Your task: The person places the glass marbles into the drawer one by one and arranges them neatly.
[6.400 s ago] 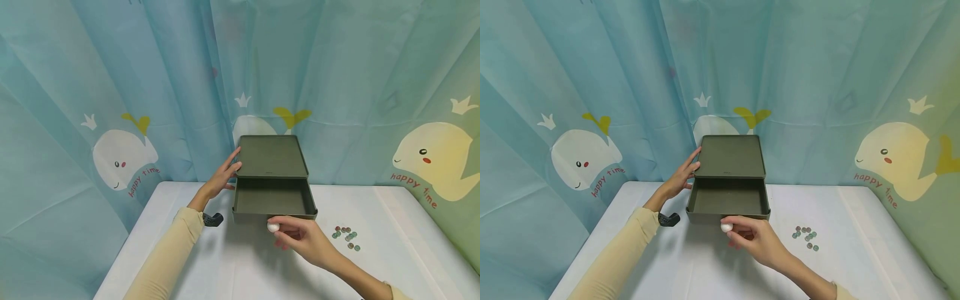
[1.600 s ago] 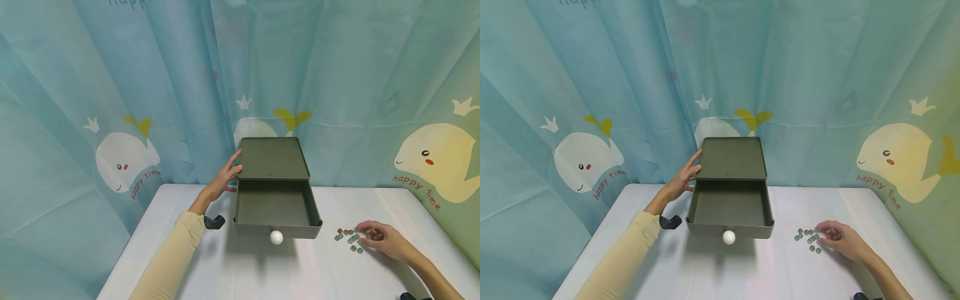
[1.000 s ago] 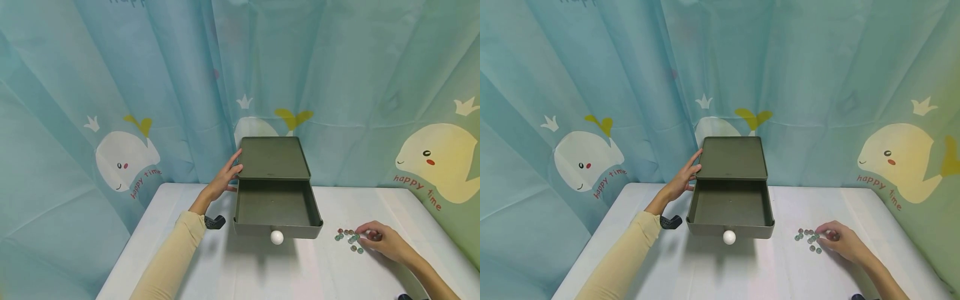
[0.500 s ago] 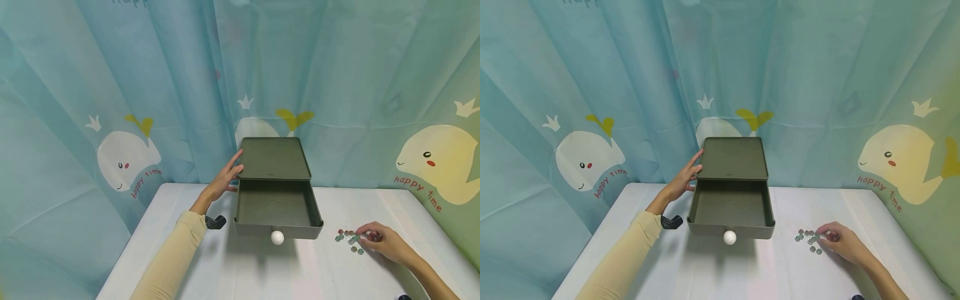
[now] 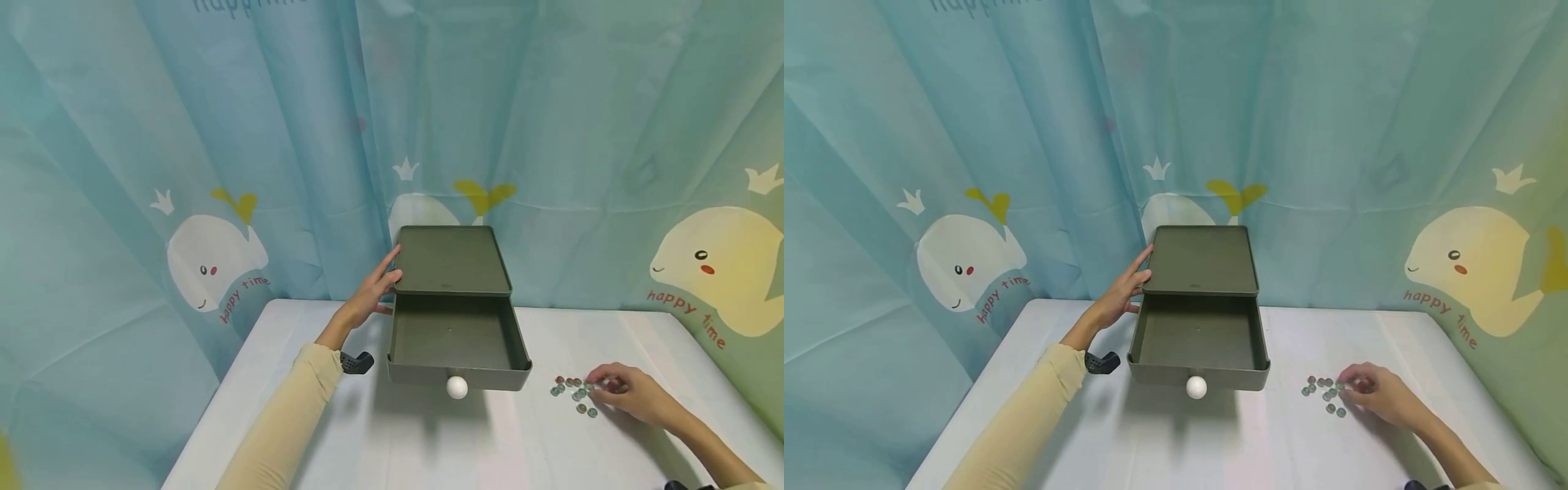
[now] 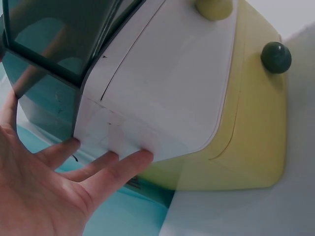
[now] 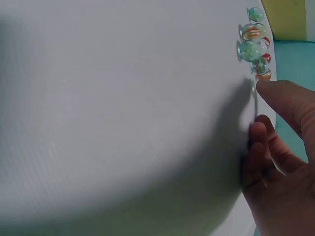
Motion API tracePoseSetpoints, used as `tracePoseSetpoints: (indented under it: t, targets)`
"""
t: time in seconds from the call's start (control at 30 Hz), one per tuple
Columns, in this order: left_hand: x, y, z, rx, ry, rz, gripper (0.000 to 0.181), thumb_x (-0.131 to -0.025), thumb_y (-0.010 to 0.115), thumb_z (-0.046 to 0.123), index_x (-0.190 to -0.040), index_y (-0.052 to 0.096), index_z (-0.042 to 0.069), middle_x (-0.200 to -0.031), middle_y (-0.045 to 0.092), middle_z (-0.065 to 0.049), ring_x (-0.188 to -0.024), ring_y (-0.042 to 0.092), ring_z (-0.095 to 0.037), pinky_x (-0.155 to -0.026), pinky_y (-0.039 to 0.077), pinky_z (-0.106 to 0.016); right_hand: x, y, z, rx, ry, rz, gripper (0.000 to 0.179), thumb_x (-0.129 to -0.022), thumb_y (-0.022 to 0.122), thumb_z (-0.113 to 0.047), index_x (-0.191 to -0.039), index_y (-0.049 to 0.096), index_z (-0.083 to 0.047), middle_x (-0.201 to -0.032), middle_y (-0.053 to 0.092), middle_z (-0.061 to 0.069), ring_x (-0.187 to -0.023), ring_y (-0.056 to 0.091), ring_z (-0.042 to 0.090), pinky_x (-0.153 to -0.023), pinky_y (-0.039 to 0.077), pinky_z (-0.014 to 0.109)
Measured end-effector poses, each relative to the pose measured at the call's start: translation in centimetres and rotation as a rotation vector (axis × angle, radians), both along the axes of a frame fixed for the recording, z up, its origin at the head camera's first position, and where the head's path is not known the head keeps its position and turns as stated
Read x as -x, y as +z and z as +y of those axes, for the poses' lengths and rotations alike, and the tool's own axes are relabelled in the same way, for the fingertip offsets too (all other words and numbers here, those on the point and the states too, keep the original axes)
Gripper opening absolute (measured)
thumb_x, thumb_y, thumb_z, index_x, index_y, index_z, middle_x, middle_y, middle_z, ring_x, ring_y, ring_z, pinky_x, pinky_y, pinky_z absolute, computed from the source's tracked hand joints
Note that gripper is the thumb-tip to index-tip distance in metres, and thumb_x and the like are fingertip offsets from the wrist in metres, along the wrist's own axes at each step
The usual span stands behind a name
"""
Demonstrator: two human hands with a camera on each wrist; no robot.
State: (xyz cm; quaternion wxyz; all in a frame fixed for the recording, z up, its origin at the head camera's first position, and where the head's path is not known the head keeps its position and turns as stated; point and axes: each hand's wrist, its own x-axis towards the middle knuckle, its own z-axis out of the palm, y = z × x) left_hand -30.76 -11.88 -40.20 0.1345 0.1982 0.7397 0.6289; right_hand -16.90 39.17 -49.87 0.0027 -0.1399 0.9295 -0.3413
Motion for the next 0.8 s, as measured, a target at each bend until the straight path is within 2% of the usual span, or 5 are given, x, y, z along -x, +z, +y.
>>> tracePoseSetpoints:
  t: [0.27, 0.4, 0.6, 0.8]
  targets:
    - [0.0, -0.1, 0.1, -0.004, 0.003, 0.005, 0.061, -0.104, 0.046, 0.052, -0.158, 0.019, 0.057, -0.170, 0.012, 0.000, -0.144, 0.035, -0.049, -0.096, 0.048, -0.067, 0.6, 1.7, 0.4, -0.012, 0.119, -0.019, 0.009, -0.091, 0.076, -0.008, -0.096, 0.071, -0.012, -0.090, 0.066, -0.009, -0.072, 0.055, 0.001, -0.060, 0.044, 0.024]
    - [0.0, -0.1, 0.1, 0.001, 0.003, 0.004, 0.061, -0.104, 0.046, 0.052, -0.158, 0.019, 0.058, -0.170, 0.012, 0.001, -0.144, 0.034, -0.049, -0.096, 0.049, -0.066, 0.9, 2.4, 0.7, -0.011, 0.152, 0.024, 0.010, -0.091, 0.075, -0.006, -0.095, 0.070, -0.013, -0.091, 0.067, -0.013, -0.074, 0.058, 0.000, -0.061, 0.046, 0.024]
    - [0.1, -0.1, 0.2, 0.003, 0.012, 0.013, 0.061, -0.103, 0.047, 0.053, -0.157, 0.020, 0.059, -0.170, 0.012, 0.002, -0.144, 0.034, -0.049, -0.095, 0.049, -0.067, 1.9, 4.3, 1.0, -0.009, 0.158, 0.118, 0.013, -0.089, 0.076, -0.003, -0.096, 0.072, -0.014, -0.094, 0.068, -0.013, -0.076, 0.061, 0.000, -0.063, 0.048, 0.024]
    - [0.0, -0.2, 0.1, 0.012, 0.020, 0.015, 0.061, -0.103, 0.047, 0.053, -0.157, 0.021, 0.058, -0.170, 0.014, 0.003, -0.143, 0.037, -0.048, -0.094, 0.051, -0.065, 2.7, 6.8, 0.4, -0.024, 0.123, 0.152, 0.014, -0.089, 0.079, -0.006, -0.096, 0.072, -0.017, -0.095, 0.068, -0.012, -0.078, 0.061, 0.002, -0.064, 0.049, 0.025]
